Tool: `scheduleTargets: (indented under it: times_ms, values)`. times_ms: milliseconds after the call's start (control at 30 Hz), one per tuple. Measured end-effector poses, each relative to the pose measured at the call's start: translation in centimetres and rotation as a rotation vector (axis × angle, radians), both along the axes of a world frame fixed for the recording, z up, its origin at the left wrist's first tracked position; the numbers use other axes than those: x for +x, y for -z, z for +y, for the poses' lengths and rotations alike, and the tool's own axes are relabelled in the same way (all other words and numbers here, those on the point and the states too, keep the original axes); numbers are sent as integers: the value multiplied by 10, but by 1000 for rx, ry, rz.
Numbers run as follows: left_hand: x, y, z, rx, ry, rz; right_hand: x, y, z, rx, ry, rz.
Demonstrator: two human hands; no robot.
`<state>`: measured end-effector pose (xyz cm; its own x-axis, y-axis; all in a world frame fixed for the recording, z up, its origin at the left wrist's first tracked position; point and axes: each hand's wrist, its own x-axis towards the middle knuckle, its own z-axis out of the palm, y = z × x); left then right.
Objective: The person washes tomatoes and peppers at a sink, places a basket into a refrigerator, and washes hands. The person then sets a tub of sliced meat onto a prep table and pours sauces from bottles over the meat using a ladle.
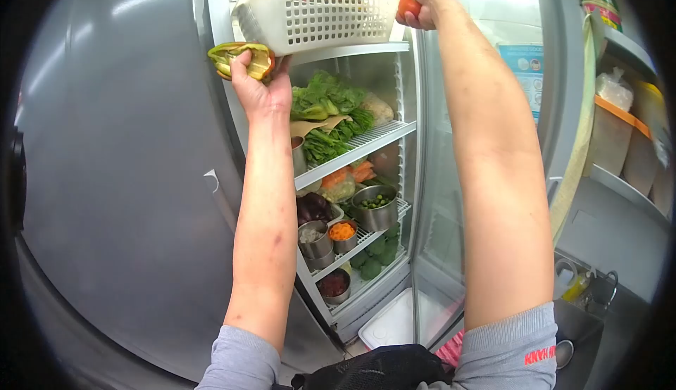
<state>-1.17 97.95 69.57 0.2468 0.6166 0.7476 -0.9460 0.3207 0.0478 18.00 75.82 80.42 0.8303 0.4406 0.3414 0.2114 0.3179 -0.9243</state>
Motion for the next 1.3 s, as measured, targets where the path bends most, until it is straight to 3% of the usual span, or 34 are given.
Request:
scheduleTargets:
  times_ms: [33, 100, 200, 233, 300, 333, 367, 433, 500, 567, 633, 667, 700, 833, 900, 967, 1067, 1133, 1200, 1233, 1300]
  values:
    - [5, -2, 4, -5, -13, 6, 8, 1, 11, 126, -3, 22]
    - [10, -5, 9, -6, -57, 9, 82, -4, 45, 121, -82, 49]
    - [14, 2, 9, -27, -139, 28, 94, 15, 102, 916, 76, 67]
    - [17, 5, 7, -42, -176, 42, 72, 30, 99, 960, 55, -80]
    - [22, 8, 17, -18, -179, 46, 29, 49, 114, 981, 375, -209]
    - [23, 7, 18, -24, -183, 61, 34, 59, 122, 1015, 319, -340]
    - [23, 6, 16, -28, -185, 68, 17, 64, 118, 712, 538, -369]
    - [19, 13, 11, -31, -227, 82, 74, 57, 157, 562, 1020, -670]
    - [13, 30, 5, 45, -291, 116, 53, 62, 163, 439, 1029, -744]
    - [-3, 67, -16, 120, -280, 162, 20, 68, 165, 318, 1032, -815]
    - [-13, 114, -24, 135, -280, 243, -12, 73, 159, 43, 897, -663]
    - [-21, 139, -34, 121, -273, 294, -24, 74, 155, -113, 709, -645]
    - [-27, 163, -41, 120, -285, 354, -32, 83, 156, -216, 695, -691]
    - [-60, 255, -58, 67, -127, 587, -40, 107, 182, -110, 569, -591]
    - [-85, 303, -65, 75, -98, 691, -47, 128, 191, 105, 397, -414]
    - [-114, 352, -74, 11, -19, 857, -65, 155, 190, 292, 417, -401]
    - [-155, 431, -82, -81, 41, 1044, -135, 193, 143, 457, 371, -562]
    - [-182, 493, -79, -73, 92, 1160, -186, 231, 101, 558, 542, -859]
    - [-212, 542, -87, -44, 154, 1226, -239, 274, 39, 603, 472, -968]
    - [-207, 552, -45, -23, 214, 1278, -237, 288, 51, 625, 440, -1054]
    - [-249, 590, -47, 20, 263, 1372, -263, 327, -17, 316, 797, -1170]
